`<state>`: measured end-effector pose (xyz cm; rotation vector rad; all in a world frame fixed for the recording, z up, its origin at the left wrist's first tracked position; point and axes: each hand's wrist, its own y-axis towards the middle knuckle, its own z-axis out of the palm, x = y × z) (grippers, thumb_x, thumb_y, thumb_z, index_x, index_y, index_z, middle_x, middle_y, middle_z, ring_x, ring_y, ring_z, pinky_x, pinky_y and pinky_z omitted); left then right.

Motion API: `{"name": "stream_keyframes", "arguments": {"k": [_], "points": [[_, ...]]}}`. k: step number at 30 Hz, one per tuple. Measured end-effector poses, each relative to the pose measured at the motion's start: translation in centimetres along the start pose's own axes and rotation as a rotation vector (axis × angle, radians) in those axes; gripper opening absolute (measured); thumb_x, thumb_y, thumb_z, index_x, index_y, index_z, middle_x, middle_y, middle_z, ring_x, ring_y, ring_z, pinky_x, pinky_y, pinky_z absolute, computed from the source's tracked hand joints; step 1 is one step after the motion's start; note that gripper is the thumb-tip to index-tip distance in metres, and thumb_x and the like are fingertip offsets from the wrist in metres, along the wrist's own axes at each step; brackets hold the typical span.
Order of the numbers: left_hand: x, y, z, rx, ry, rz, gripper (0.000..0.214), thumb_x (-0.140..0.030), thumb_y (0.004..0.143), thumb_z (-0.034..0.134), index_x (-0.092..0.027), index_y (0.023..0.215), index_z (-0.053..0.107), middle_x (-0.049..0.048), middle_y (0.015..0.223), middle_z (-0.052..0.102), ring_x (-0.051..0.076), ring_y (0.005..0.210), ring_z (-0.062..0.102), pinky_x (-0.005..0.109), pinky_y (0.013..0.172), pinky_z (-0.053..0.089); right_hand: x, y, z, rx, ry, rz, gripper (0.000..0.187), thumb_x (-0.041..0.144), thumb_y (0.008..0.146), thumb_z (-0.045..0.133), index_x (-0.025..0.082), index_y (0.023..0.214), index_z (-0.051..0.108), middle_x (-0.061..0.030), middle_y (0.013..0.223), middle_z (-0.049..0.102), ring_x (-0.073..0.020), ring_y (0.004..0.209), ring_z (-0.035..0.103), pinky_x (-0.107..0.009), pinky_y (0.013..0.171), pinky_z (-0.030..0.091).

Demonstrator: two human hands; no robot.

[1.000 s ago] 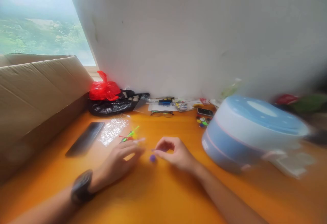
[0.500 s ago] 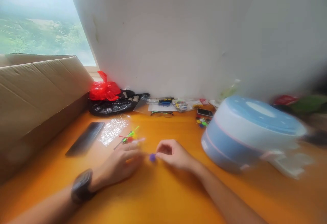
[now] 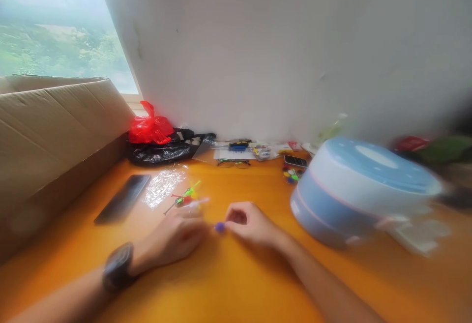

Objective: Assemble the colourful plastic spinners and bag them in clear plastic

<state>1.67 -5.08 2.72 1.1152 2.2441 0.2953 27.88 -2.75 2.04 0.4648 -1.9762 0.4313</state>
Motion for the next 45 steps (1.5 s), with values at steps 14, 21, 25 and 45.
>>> {"name": "stream_keyframes", "arguments": {"k": [14, 21, 25, 45], "points": [[-0.9, 0.2, 0.7, 0.084, 0.07, 0.073, 0.024, -0.016, 0.104, 0.053, -0.023, 0.119, 0.071, 0.0071, 0.104, 0.073, 0.023, 0.092, 0.064, 0.04, 0.095, 0.053, -1.1, 0.3, 0.1, 0.008, -0.056, -0.065, 0.01, 0.025, 0.092, 0.07, 0.017, 0.085, 0.069, 0.003, 0.071, 0.058, -0.0117, 0.066, 0.046, -0.024, 0.059, 0.035], [-1.5, 0.4, 0.7, 0.108, 0.009, -0.028, 0.017, -0.008, 0.093, 0.059, -0.022, 0.101, 0.065, 0.0067, 0.1, 0.073, 0.025, 0.094, 0.063, 0.039, 0.087, 0.05, -1.0, 0.3, 0.2, 0.007, -0.063, -0.076, 0.01, 0.025, 0.091, 0.07, 0.017, 0.084, 0.07, 0.0034, 0.07, 0.057, -0.0114, 0.065, 0.046, -0.023, 0.06, 0.035], [-1.4, 0.3, 1.1, 0.09, -0.039, -0.061, 0.019, -0.008, 0.09, 0.06, -0.022, 0.102, 0.066, 0.0069, 0.102, 0.074, 0.025, 0.099, 0.065, 0.039, 0.09, 0.05, -1.0, 0.5, 0.3, 0.003, -0.085, -0.074, 0.011, 0.026, 0.091, 0.07, 0.017, 0.085, 0.07, 0.003, 0.07, 0.057, -0.0118, 0.065, 0.047, -0.023, 0.059, 0.035], [-1.5, 0.1, -0.6, 0.05, -0.524, -0.358, 0.036, -0.043, 0.111, 0.048, -0.024, 0.127, 0.074, 0.0097, 0.131, 0.074, 0.027, 0.12, 0.067, 0.043, 0.109, 0.052, 0.6, 0.0, -0.9, 0.039, 0.161, -0.13, 0.036, 0.053, 0.095, 0.077, 0.017, 0.096, 0.073, -0.0028, 0.09, 0.07, -0.0168, 0.083, 0.061, -0.028, 0.077, 0.046]]}}
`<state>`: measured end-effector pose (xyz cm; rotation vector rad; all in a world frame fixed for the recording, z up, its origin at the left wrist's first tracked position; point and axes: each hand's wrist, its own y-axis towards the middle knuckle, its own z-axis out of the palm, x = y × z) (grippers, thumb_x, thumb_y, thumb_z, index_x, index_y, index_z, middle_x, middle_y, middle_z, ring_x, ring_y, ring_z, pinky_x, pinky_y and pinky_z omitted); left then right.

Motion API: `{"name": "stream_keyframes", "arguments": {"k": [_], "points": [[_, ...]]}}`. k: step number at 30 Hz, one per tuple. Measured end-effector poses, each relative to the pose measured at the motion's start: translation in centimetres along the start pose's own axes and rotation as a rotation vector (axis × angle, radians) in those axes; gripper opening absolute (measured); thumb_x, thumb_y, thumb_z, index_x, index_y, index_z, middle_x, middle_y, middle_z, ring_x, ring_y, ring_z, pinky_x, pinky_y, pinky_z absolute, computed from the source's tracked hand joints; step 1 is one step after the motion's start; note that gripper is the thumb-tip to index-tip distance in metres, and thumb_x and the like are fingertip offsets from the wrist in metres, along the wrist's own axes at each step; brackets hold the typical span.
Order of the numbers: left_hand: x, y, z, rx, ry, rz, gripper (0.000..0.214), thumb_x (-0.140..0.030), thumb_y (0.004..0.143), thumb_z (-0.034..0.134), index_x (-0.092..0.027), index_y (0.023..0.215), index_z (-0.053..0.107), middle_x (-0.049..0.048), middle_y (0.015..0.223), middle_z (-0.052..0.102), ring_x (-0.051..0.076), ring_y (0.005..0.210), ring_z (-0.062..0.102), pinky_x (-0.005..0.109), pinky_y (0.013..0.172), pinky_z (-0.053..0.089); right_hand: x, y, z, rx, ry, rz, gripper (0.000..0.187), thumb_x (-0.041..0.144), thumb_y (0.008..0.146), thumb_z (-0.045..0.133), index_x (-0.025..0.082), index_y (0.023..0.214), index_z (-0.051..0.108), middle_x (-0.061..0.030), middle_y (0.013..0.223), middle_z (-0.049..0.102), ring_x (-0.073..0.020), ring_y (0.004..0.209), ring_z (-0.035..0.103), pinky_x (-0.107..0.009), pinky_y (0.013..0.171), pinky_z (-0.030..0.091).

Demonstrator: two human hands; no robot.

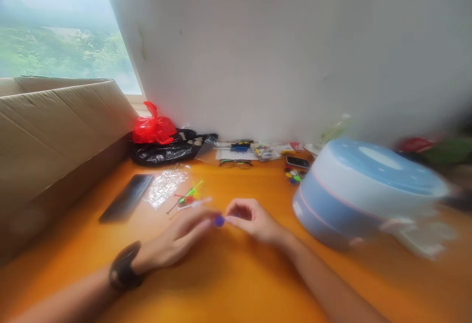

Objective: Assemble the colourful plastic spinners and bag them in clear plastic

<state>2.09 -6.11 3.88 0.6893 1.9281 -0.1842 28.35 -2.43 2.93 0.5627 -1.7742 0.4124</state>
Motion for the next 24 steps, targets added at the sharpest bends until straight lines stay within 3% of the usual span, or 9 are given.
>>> {"name": "stream_keyframes", "arguments": {"k": [3, 7, 11, 14, 18, 21, 22, 24], "points": [[-0.4, 0.4, -0.5, 0.03, -0.27, -0.123, 0.043, -0.05, 0.111, 0.046, -0.022, 0.112, 0.078, 0.0105, 0.119, 0.078, 0.026, 0.111, 0.072, 0.041, 0.1, 0.057, 0.3, -0.2, 0.2, -0.014, -0.029, -0.023, 0.033, 0.051, 0.096, 0.077, 0.018, 0.097, 0.076, -0.0029, 0.09, 0.071, -0.0166, 0.082, 0.061, -0.028, 0.077, 0.046], [-0.1, 0.9, -0.6, 0.066, -0.536, -0.185, 0.039, -0.057, 0.098, 0.07, -0.02, 0.1, 0.079, 0.0126, 0.103, 0.079, 0.028, 0.098, 0.075, 0.042, 0.089, 0.061, 0.6, -0.3, 0.8, 0.002, -0.068, -0.082, 0.03, 0.048, 0.097, 0.076, 0.019, 0.098, 0.078, -0.0039, 0.094, 0.072, -0.0164, 0.082, 0.061, -0.029, 0.078, 0.048], [1.0, 0.8, -0.3, 0.031, -0.576, -0.231, 0.038, -0.053, 0.083, 0.088, -0.02, 0.1, 0.08, 0.0114, 0.098, 0.078, 0.027, 0.097, 0.074, 0.04, 0.087, 0.06, 0.7, -0.1, 1.1, -0.016, -0.136, -0.146, 0.027, 0.048, 0.099, 0.073, 0.021, 0.101, 0.077, -0.0057, 0.101, 0.071, -0.0191, 0.09, 0.063, -0.032, 0.083, 0.051], [1.3, 0.8, -0.3, -0.014, -0.612, -0.263, 0.037, -0.051, 0.083, 0.088, -0.018, 0.097, 0.079, 0.009, 0.088, 0.075, 0.027, 0.097, 0.073, 0.04, 0.089, 0.058, 0.8, -0.3, 1.0, -0.172, -0.248, -0.244, 0.028, 0.046, 0.099, 0.073, 0.025, 0.117, 0.072, -0.0085, 0.115, 0.068, -0.0238, 0.104, 0.063, -0.036, 0.093, 0.051], [0.8, 1.1, -0.4, -0.079, -0.618, -0.256, 0.034, -0.049, 0.083, 0.087, -0.017, 0.084, 0.075, 0.0062, 0.083, 0.072, 0.024, 0.093, 0.07, 0.038, 0.091, 0.055, 1.1, -1.1, 0.5, -0.273, -0.287, -0.249, 0.034, 0.049, 0.103, 0.066, 0.027, 0.129, 0.067, -0.0055, 0.099, 0.064, -0.0223, 0.092, 0.06, -0.035, 0.086, 0.05], [0.1, 1.2, -0.5, -0.093, -0.619, -0.236, 0.034, -0.046, 0.085, 0.086, -0.016, 0.077, 0.073, 0.0049, 0.079, 0.07, 0.019, 0.082, 0.066, 0.037, 0.091, 0.054, 1.4, -1.7, 0.4, -0.234, -0.274, -0.25, 0.046, 0.056, 0.1, 0.067, 0.027, 0.135, 0.064, -0.0039, 0.096, 0.061, -0.0199, 0.084, 0.055, -0.033, 0.079, 0.047], [-0.1, 1.3, -0.5, -0.105, -0.629, -0.238, 0.034, -0.045, 0.085, 0.086, -0.015, 0.077, 0.073, 0.0044, 0.078, 0.07, 0.018, 0.079, 0.064, 0.036, 0.089, 0.054, 1.5, -1.7, 0.4, -0.175, -0.263, -0.23, 0.045, 0.06, 0.1, 0.065, 0.026, 0.129, 0.067, -0.0038, 0.094, 0.061, -0.0195, 0.082, 0.054, -0.032, 0.077, 0.046], [-0.4, 1.3, -0.5, -0.149, -0.645, -0.256, 0.032, -0.043, 0.083, 0.088, -0.015, 0.078, 0.075, 0.004, 0.078, 0.069, 0.016, 0.076, 0.062, 0.034, 0.084, 0.053, 1.6, -1.8, 0.3, 0.048, -0.185, -0.127, 0.052, 0.069, 0.101, 0.055, 0.021, 0.098, 0.073, -0.0031, 0.08, 0.059, -0.0183, 0.073, 0.051, -0.031, 0.069, 0.044]]}}
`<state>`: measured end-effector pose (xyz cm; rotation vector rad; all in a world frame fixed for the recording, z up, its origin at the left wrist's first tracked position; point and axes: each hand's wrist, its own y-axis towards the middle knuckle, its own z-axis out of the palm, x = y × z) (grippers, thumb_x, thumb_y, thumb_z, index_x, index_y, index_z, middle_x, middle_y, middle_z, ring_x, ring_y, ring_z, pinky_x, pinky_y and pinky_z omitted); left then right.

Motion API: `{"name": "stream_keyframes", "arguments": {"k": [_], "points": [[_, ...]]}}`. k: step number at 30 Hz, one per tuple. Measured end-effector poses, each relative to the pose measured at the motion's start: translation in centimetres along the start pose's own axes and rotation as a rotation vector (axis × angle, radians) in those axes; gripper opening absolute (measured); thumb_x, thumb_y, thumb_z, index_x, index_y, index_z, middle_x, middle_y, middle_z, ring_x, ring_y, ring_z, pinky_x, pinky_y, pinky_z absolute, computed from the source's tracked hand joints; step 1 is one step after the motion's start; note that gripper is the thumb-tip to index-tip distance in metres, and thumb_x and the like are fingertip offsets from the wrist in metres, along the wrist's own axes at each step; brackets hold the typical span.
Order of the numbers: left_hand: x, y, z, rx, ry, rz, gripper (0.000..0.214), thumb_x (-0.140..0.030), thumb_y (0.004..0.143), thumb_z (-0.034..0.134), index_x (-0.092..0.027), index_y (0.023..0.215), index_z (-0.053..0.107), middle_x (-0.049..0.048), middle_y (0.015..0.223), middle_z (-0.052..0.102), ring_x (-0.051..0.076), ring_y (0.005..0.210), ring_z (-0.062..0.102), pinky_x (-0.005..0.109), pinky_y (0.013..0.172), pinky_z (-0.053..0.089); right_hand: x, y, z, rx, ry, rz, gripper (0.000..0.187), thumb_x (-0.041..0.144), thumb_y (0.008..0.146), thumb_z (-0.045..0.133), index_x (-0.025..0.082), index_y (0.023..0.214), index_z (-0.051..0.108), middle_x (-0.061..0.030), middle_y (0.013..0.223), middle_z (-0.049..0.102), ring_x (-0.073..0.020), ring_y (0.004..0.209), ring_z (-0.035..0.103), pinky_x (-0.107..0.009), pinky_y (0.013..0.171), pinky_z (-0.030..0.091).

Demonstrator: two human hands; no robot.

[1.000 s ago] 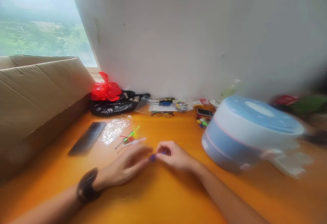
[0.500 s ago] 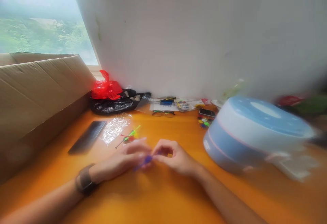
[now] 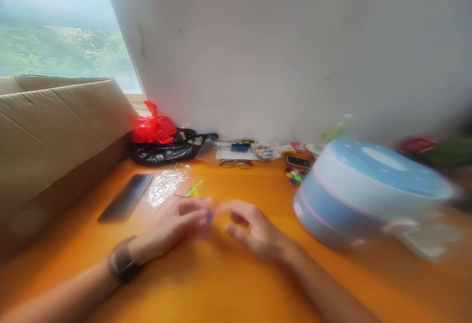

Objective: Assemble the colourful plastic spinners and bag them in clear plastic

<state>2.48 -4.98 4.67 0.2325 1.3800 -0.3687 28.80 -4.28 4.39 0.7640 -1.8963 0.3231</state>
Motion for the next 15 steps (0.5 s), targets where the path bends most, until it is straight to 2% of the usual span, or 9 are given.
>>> {"name": "stream_keyframes", "arguments": {"k": [2, 4, 5, 7, 9, 10, 12, 14, 15], "points": [[-0.16, -0.05, 0.03, -0.04, 0.001, -0.004, 0.031, -0.042, 0.081, 0.09, -0.014, 0.08, 0.076, 0.0044, 0.08, 0.07, 0.016, 0.076, 0.061, 0.031, 0.081, 0.052, 0.0, 0.13, -0.19, 0.204, 0.114, 0.075, 0.072, 0.078, 0.102, 0.04, 0.02, 0.065, 0.062, -0.0022, 0.064, 0.052, -0.0166, 0.062, 0.045, -0.031, 0.062, 0.039], [-0.13, -0.05, -0.03, -0.054, 0.012, -0.007, 0.03, -0.041, 0.082, 0.09, -0.014, 0.08, 0.076, 0.0049, 0.081, 0.07, 0.016, 0.078, 0.061, 0.03, 0.079, 0.052, -0.11, 0.32, -0.29, 0.173, 0.146, 0.052, 0.08, 0.082, 0.101, 0.032, 0.019, 0.058, 0.058, -0.0026, 0.063, 0.049, -0.0162, 0.061, 0.042, -0.032, 0.061, 0.036], [-0.03, -0.04, -0.07, -0.057, 0.008, -0.012, 0.031, -0.041, 0.081, 0.09, -0.014, 0.081, 0.077, 0.0051, 0.081, 0.07, 0.016, 0.079, 0.062, 0.029, 0.079, 0.051, -0.19, 0.41, -0.27, 0.08, 0.126, 0.015, 0.079, 0.083, 0.101, 0.034, 0.019, 0.066, 0.065, -0.0027, 0.067, 0.051, -0.0167, 0.063, 0.043, -0.033, 0.063, 0.037], [0.27, 0.01, -0.15, -0.067, -0.027, -0.026, 0.032, -0.042, 0.08, 0.091, -0.014, 0.085, 0.078, 0.0053, 0.083, 0.071, 0.016, 0.079, 0.062, 0.029, 0.078, 0.052, -0.34, 0.53, -0.06, -0.098, 0.071, -0.039, 0.068, 0.08, 0.1, 0.044, 0.02, 0.105, 0.075, -0.0013, 0.076, 0.051, -0.0177, 0.07, 0.044, -0.032, 0.068, 0.037], [0.55, 0.05, -0.2, -0.067, -0.059, -0.036, 0.033, -0.042, 0.079, 0.092, -0.014, 0.088, 0.079, 0.0052, 0.085, 0.072, 0.015, 0.078, 0.062, 0.029, 0.079, 0.053, -0.4, 0.57, 0.28, -0.175, 0.044, -0.039, 0.069, 0.077, 0.097, 0.057, 0.024, 0.141, 0.06, 0.0002, 0.084, 0.05, -0.0177, 0.074, 0.044, -0.03, 0.069, 0.038], [0.62, 0.06, -0.21, -0.066, -0.062, -0.036, 0.032, -0.042, 0.079, 0.092, -0.014, 0.089, 0.079, 0.0052, 0.086, 0.072, 0.015, 0.078, 0.062, 0.029, 0.08, 0.053, -0.39, 0.56, 0.44, -0.163, 0.034, -0.03, 0.072, 0.078, 0.095, 0.06, 0.024, 0.143, 0.059, 0.0002, 0.086, 0.049, -0.0175, 0.075, 0.043, -0.029, 0.069, 0.038], [0.57, 0.07, -0.21, -0.076, -0.041, -0.029, 0.031, -0.041, 0.08, 0.092, -0.013, 0.089, 0.08, 0.0058, 0.087, 0.074, 0.016, 0.081, 0.063, 0.03, 0.083, 0.054, -0.28, 0.52, 0.62, -0.045, 0.039, 0.018, 0.069, 0.085, 0.094, 0.053, 0.021, 0.112, 0.072, -0.0009, 0.083, 0.05, -0.017, 0.073, 0.043, -0.029, 0.067, 0.038], [0.35, 0.06, -0.2, -0.105, -0.012, -0.02, 0.029, -0.039, 0.082, 0.091, -0.014, 0.09, 0.081, 0.006, 0.087, 0.075, 0.017, 0.084, 0.065, 0.03, 0.087, 0.054, -0.14, 0.5, 0.52, 0.092, 0.079, 0.063, 0.082, 0.091, 0.095, 0.034, 0.019, 0.068, 0.063, -0.0015, 0.07, 0.048, -0.0162, 0.066, 0.041, -0.03, 0.062, 0.034], [0.22, 0.06, -0.19, -0.118, -0.003, -0.018, 0.028, -0.039, 0.083, 0.09, -0.014, 0.091, 0.081, 0.0059, 0.088, 0.076, 0.017, 0.084, 0.065, 0.031, 0.088, 0.054, -0.09, 0.5, 0.38, 0.116, 0.099, 0.062, 0.087, 0.092, 0.095, 0.026, 0.02, 0.058, 0.056, -0.0012, 0.065, 0.044, -0.0158, 0.062, 0.039, -0.031, 0.061, 0.033]]}}
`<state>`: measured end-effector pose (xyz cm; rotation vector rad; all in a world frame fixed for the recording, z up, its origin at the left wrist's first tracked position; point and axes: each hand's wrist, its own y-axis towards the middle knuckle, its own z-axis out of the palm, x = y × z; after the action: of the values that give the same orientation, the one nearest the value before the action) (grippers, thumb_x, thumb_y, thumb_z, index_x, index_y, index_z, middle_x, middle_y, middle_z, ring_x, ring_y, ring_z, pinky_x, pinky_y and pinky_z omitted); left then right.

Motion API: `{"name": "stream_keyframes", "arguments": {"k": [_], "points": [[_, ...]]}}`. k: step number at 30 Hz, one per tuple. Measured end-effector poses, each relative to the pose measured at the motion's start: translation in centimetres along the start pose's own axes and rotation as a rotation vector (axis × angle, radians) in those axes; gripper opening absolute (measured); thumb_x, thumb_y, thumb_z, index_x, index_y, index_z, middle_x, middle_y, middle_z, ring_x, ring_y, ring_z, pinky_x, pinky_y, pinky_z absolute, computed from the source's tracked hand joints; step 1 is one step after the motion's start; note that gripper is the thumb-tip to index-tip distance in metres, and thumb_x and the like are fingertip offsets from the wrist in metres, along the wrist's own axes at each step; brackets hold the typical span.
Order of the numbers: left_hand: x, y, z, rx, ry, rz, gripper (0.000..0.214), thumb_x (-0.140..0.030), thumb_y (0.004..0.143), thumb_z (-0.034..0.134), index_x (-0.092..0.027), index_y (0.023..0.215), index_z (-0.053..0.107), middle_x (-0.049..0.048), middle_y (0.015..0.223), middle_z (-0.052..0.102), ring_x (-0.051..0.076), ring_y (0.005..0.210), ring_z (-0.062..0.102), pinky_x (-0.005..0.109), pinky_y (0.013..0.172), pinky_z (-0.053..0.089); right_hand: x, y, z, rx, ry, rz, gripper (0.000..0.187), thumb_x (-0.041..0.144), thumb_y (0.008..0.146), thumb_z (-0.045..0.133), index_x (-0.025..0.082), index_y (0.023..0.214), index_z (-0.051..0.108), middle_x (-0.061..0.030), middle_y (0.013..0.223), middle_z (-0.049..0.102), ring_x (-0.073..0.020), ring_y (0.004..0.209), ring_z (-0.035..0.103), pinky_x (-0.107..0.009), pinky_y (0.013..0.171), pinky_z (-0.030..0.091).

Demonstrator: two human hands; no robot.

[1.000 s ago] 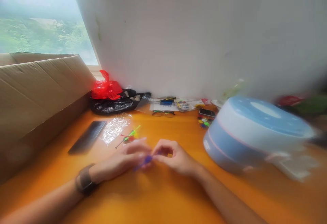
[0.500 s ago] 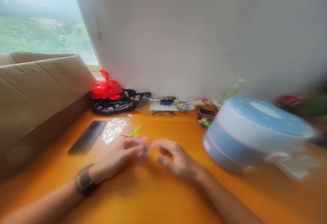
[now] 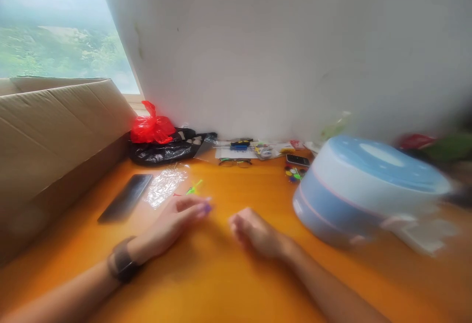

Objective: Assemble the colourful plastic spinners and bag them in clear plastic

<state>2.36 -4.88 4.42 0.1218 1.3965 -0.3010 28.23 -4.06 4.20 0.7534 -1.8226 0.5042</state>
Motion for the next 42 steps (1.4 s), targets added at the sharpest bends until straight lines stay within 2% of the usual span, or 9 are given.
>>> {"name": "stream_keyframes", "arguments": {"k": [5, 13, 18, 23, 29, 33, 36, 39, 42], "points": [[-0.2, 0.0, 0.0, -0.005, 0.014, -0.013, 0.026, -0.038, 0.085, 0.089, -0.014, 0.092, 0.081, 0.0059, 0.089, 0.077, 0.018, 0.086, 0.067, 0.033, 0.09, 0.055, -0.2, 0.1, -0.8, -0.176, -0.001, -0.161, 0.085, 0.087, 0.099, 0.029, 0.02, 0.059, 0.063, -0.0019, 0.065, 0.048, -0.0171, 0.063, 0.041, -0.035, 0.069, 0.034], [0.6, 0.2, -0.1, -0.016, -0.068, -0.032, 0.035, -0.041, 0.082, 0.092, -0.013, 0.1, 0.081, 0.0097, 0.1, 0.079, 0.02, 0.095, 0.07, 0.032, 0.093, 0.055, -1.4, 0.5, -0.4, -0.154, -0.011, -0.107, 0.073, 0.072, 0.106, 0.04, 0.017, 0.071, 0.072, -0.0035, 0.072, 0.058, -0.017, 0.069, 0.048, -0.033, 0.069, 0.035], [-0.1, -0.1, 0.1, -0.014, -0.054, -0.051, 0.036, -0.041, 0.085, 0.09, -0.013, 0.105, 0.081, 0.0104, 0.102, 0.079, 0.02, 0.092, 0.073, 0.032, 0.089, 0.057, -1.8, 0.6, -0.4, -0.198, -0.027, -0.112, 0.07, 0.068, 0.108, 0.041, 0.015, 0.075, 0.074, -0.0017, 0.069, 0.054, -0.0149, 0.066, 0.045, -0.031, 0.066, 0.032], [-0.3, -0.1, 0.1, 0.011, -0.069, -0.057, 0.038, -0.037, 0.083, 0.092, -0.014, 0.11, 0.079, 0.0116, 0.105, 0.08, 0.023, 0.094, 0.075, 0.035, 0.091, 0.058, -1.7, 0.7, -0.3, -0.267, -0.035, -0.045, 0.051, 0.063, 0.106, 0.055, 0.017, 0.093, 0.072, 0.0006, 0.076, 0.055, -0.0137, 0.068, 0.044, -0.029, 0.066, 0.033], [0.4, 0.0, -0.1, 0.029, -0.046, -0.056, 0.04, -0.04, 0.084, 0.091, -0.014, 0.111, 0.08, 0.0135, 0.109, 0.08, 0.025, 0.1, 0.076, 0.037, 0.095, 0.058, -1.8, 1.0, 0.0, -0.276, -0.063, -0.003, 0.042, 0.057, 0.104, 0.061, 0.019, 0.09, 0.067, 0.0004, 0.08, 0.055, -0.0145, 0.072, 0.046, -0.028, 0.066, 0.035], [0.6, -0.2, 0.0, 0.051, 0.032, 0.007, 0.038, -0.045, 0.085, 0.089, -0.015, 0.107, 0.08, 0.0122, 0.109, 0.079, 0.024, 0.095, 0.075, 0.035, 0.089, 0.059, -2.0, 1.1, 0.3, -0.285, -0.032, -0.013, 0.031, 0.052, 0.103, 0.066, 0.021, 0.103, 0.065, 0.004, 0.076, 0.048, -0.0133, 0.069, 0.043, -0.027, 0.065, 0.035], [0.6, -0.4, 0.2, 0.151, 0.133, 0.092, 0.033, -0.047, 0.09, 0.084, -0.015, 0.099, 0.081, 0.0113, 0.102, 0.079, 0.023, 0.093, 0.074, 0.035, 0.087, 0.06, -2.2, 1.1, 0.7, -0.251, 0.03, -0.007, 0.033, 0.049, 0.103, 0.068, 0.024, 0.123, 0.063, 0.0048, 0.078, 0.051, -0.0132, 0.07, 0.048, -0.026, 0.066, 0.039], [0.9, -0.5, 0.2, 0.207, 0.276, 0.245, 0.031, -0.045, 0.098, 0.074, -0.015, 0.096, 0.08, 0.0117, 0.099, 0.079, 0.022, 0.09, 0.074, 0.033, 0.082, 0.06, -2.3, 1.0, 1.2, -0.175, 0.113, 0.034, 0.04, 0.048, 0.102, 0.07, 0.025, 0.132, 0.059, 0.0029, 0.084, 0.06, -0.0129, 0.07, 0.055, -0.025, 0.065, 0.043], [2.0, -0.5, -0.1, 0.162, 0.524, 0.421, 0.023, -0.037, 0.102, 0.067, -0.018, 0.098, 0.08, 0.0079, 0.09, 0.079, 0.017, 0.075, 0.071, 0.028, 0.07, 0.056, -2.1, 1.1, 1.8, -0.13, 0.107, 0.037, 0.038, 0.044, 0.099, 0.075, 0.025, 0.13, 0.064, -0.0004, 0.094, 0.068, -0.0137, 0.075, 0.061, -0.026, 0.067, 0.047]]}}
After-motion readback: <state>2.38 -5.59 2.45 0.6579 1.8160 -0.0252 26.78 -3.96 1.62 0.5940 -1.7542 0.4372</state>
